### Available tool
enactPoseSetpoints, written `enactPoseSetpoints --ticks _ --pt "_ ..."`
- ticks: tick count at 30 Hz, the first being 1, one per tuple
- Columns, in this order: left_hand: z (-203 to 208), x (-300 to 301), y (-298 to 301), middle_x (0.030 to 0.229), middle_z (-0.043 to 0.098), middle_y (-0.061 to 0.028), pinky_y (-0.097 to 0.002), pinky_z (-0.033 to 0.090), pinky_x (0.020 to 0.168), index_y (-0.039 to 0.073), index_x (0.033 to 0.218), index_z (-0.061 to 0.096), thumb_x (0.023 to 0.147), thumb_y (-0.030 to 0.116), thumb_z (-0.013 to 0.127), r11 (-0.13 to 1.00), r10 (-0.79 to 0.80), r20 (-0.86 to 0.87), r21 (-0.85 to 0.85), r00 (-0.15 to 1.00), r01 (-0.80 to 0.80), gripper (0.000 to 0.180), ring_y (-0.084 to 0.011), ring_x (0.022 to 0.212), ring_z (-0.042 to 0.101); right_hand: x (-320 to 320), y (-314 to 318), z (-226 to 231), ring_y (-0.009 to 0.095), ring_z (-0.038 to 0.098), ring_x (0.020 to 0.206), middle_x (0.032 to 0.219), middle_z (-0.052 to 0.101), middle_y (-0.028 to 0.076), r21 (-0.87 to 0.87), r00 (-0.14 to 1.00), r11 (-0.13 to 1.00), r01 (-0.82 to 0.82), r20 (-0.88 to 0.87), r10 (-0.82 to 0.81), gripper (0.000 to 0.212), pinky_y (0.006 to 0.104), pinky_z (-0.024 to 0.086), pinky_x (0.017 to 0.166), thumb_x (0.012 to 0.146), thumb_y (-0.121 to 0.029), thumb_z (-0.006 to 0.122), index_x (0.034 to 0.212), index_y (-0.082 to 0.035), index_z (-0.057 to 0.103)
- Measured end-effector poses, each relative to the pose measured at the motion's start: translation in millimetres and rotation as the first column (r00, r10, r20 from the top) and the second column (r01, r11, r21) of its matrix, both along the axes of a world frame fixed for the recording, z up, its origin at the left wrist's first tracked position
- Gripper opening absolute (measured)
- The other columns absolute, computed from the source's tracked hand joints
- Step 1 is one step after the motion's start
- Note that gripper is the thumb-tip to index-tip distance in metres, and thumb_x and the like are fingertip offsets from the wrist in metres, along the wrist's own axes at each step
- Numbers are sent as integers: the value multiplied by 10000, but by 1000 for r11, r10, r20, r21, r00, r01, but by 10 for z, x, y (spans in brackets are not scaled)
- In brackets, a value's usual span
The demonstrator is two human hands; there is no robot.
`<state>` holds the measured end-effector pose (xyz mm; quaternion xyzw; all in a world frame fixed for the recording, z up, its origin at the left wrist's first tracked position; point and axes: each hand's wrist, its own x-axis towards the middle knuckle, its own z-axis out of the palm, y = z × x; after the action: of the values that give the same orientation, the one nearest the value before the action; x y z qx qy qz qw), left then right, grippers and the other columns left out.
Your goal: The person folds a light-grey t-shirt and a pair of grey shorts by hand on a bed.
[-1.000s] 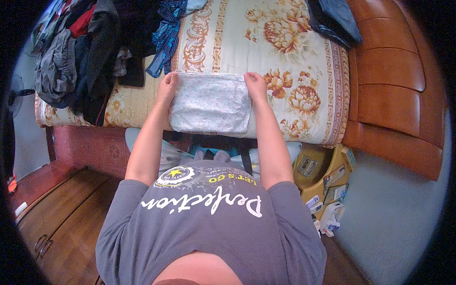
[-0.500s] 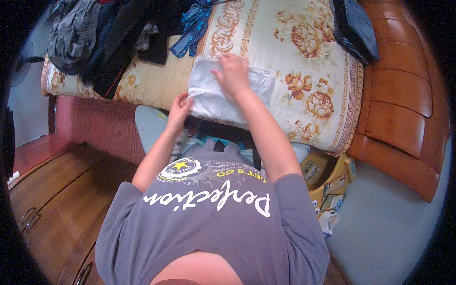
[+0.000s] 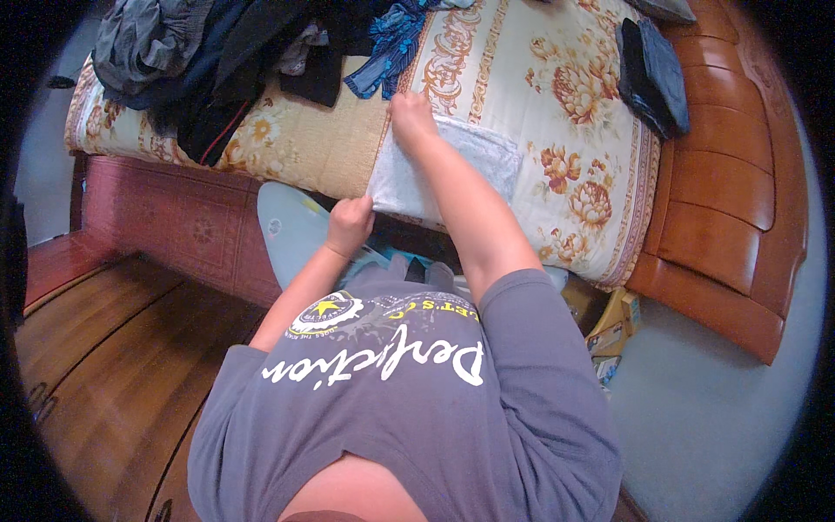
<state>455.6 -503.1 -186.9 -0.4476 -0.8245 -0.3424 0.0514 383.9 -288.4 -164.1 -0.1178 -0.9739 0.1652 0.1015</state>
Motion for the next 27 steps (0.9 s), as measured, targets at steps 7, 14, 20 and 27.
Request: enactPoseSetpoints --ticks 7,14,20,27 --pt "256 -17 -6 731 530 -117 -411 389 653 48 895 539 654 57 598 987 100 126 116 987 -115 249 -301 694 511 387 -163 257 323 394 1179 1211 470 127 4 987 998 55 -155 -54 317 582 227 946 813 -183 562 1114 -95 518" --pt "421 -245 930 1442 270 -108 -513 197 1026 119 1323 401 826 323 543 981 45 -191 -178 981 -79 556 -251 1339 232 1512 6 -71 288 53 1384 1502 107 48 137 934 929 344 57 -354 628 668 -28 991 877 -422 444 1415 -174 237" --pt "14 -402 1127 1503 88 -79 -552 99 1054 122 1410 245 839 498 467 946 63 -87 -312 994 -87 719 -312 1375 70 1535 577 -231 278 50 1383 1505 89 6 178 864 886 429 204 -460 608 679 4 991 894 -491 377 1427 -276 181" --pt "3 -404 1172 1468 84 -227 -513 67 1076 70 1412 215 800 538 491 920 109 -24 -376 994 -109 818 -397 1356 76 1502 806 -410 270 107 1375 1490 160 26 132 898 903 410 118 -425 548 623 20 1033 914 -471 341 1412 -273 226"
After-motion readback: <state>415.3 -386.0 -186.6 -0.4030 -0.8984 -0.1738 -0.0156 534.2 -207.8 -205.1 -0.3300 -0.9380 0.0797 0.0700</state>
